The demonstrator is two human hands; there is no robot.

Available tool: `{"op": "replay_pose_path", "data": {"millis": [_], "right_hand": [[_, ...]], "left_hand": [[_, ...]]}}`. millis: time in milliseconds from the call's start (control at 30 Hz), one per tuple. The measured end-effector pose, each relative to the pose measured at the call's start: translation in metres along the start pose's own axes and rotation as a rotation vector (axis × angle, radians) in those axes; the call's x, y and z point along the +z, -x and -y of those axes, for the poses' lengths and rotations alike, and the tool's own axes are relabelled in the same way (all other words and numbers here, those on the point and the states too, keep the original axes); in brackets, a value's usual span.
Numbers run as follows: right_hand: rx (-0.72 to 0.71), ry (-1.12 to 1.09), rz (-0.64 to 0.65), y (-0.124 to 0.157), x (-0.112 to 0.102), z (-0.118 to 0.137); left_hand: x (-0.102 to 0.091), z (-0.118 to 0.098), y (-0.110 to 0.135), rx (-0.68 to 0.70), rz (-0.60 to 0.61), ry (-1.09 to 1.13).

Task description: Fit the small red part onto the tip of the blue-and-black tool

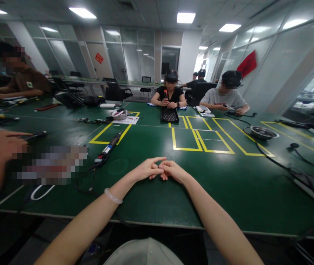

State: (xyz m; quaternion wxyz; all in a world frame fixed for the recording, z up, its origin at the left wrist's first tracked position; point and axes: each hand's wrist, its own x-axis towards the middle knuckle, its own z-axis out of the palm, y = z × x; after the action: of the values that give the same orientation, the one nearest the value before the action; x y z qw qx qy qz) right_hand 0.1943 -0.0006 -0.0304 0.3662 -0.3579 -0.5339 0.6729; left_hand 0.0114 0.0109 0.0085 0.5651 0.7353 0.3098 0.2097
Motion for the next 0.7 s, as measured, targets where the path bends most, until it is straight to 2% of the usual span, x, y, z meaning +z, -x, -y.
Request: {"op": "replay_pose_path", "data": {"millis": [367, 567, 700], "right_hand": [[-0.032, -0.137, 0.027, 0.0021, -0.0064, 0.001], [-0.052, -0.168, -0.043, 0.0018, -0.0034, 0.0021], [-0.021, -0.199, -0.027, 0.0026, -0.0045, 0.0028]], "left_hand": [[-0.0067, 0.0039, 0.0031, 0.146, -0.004, 0.0], [-0.007, 0.0057, 0.0021, 0.158, -0.142, -0.096], [-0.0101, 0.0074, 0.0035, 0.162, -0.16, -0.098]]}}
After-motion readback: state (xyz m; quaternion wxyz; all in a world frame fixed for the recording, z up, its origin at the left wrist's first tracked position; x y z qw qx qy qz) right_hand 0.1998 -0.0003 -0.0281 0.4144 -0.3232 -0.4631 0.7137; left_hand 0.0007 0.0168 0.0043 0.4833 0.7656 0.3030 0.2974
